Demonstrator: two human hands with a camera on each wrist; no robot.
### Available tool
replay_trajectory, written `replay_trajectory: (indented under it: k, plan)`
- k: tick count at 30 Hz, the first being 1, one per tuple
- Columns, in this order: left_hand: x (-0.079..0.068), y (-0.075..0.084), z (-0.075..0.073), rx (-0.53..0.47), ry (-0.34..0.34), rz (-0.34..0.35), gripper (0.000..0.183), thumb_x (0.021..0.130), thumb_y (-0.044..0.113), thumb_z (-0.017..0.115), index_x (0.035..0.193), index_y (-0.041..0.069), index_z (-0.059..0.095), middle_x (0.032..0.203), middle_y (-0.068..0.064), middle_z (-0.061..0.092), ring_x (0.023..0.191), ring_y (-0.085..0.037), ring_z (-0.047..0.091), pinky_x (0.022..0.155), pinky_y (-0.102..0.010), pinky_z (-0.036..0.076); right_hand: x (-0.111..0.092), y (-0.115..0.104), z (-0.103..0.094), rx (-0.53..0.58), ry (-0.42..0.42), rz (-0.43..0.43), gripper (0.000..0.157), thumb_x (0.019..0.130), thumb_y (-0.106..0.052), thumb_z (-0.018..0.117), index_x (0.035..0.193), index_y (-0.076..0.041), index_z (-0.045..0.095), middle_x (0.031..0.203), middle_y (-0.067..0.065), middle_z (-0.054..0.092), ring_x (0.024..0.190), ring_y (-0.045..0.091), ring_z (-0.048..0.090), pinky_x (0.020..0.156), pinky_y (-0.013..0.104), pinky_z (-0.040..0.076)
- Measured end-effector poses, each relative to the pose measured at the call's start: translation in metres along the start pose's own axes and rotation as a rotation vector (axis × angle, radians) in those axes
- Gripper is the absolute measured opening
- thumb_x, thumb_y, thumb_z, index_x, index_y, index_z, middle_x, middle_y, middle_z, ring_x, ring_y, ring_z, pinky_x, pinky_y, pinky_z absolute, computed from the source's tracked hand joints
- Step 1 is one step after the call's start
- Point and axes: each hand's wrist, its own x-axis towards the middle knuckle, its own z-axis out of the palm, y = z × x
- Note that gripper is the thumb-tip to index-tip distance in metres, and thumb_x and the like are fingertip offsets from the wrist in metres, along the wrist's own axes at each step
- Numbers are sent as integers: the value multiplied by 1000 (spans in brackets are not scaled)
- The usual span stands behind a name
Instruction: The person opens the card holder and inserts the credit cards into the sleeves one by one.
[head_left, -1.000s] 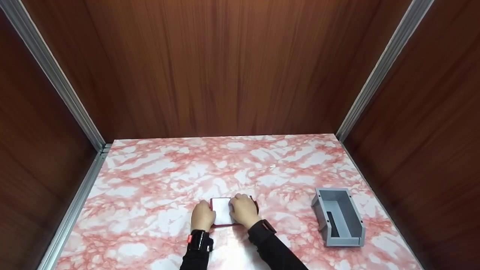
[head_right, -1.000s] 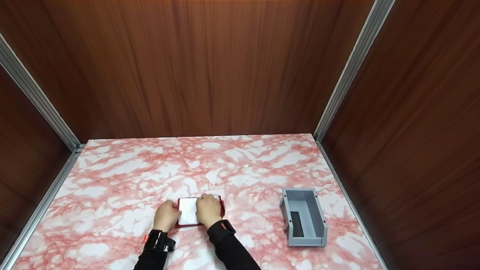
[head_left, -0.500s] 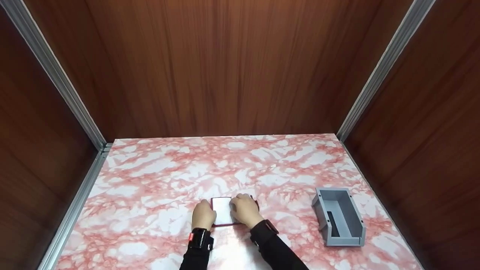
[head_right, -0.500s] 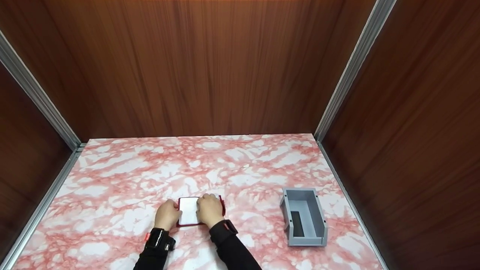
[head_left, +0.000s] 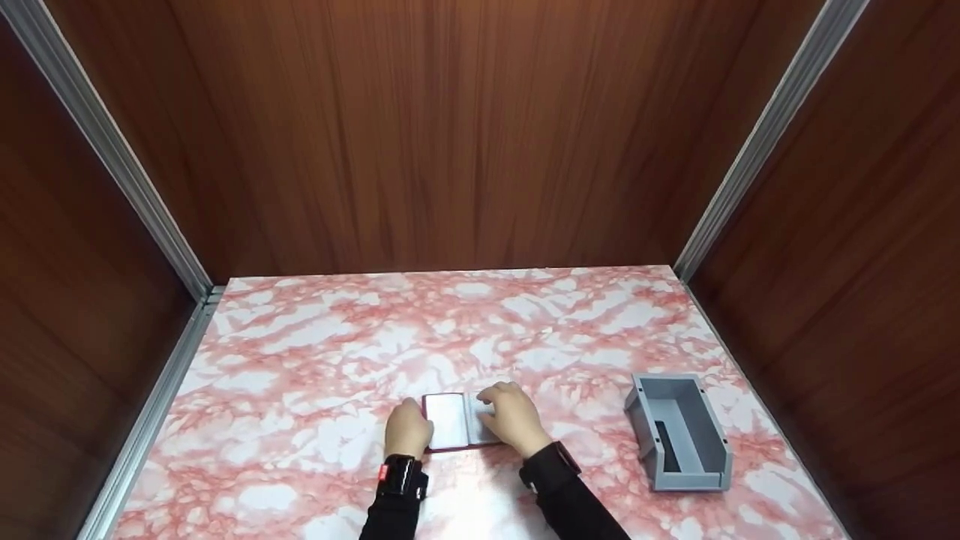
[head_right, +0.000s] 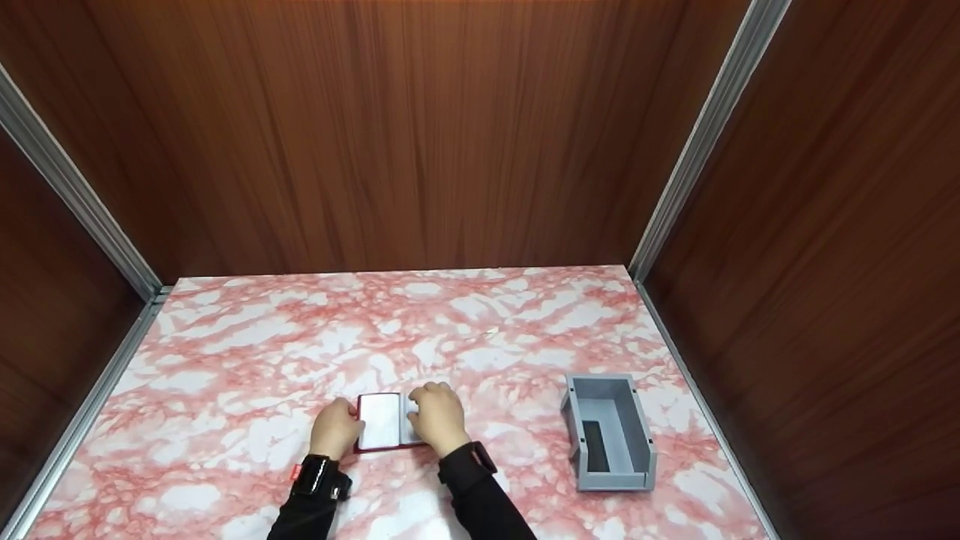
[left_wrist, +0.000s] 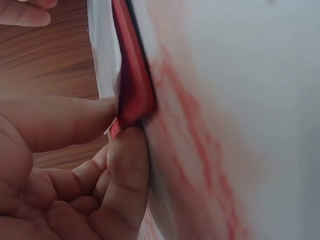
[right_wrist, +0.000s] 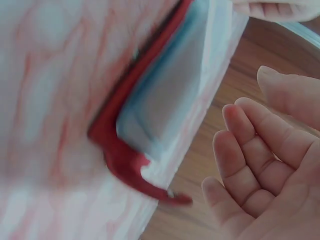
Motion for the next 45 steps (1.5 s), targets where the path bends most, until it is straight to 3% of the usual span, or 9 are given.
replay_trajectory:
  k: [13,24,33,45]
  plan:
    - [-1,0,0,16,17,22,12,75,-2,66,76,0,54,75,-19,62,76,-42,63,73,-53,49,-16,42,-51,22,128,147,24,79,-5,78,101,0,71,92,10,68,88,31,63,79,45,52]
    - [-3,1,-3,9,26,36,9,75,-5,62,76,0,55,73,-18,61,74,-42,63,73,-53,50,-42,77,-102,-40,229,192,23,81,-2,77,102,3,70,88,14,65,80,30,63,70,45,50]
    - [-2,1,-2,10,33,40,8,75,-5,62,77,-1,56,73,-19,62,75,-43,64,73,-54,50,-60,101,-134,-17,185,338,21,85,-1,73,104,7,69,89,18,66,81,34,64,74,49,50]
    - [-2,1,0,2,39,42,6,77,-5,61,78,-2,55,75,-21,61,77,-44,63,74,-54,49,-93,137,-168,-3,53,495,27,93,-6,63,113,13,63,96,25,65,86,41,62,78,54,47]
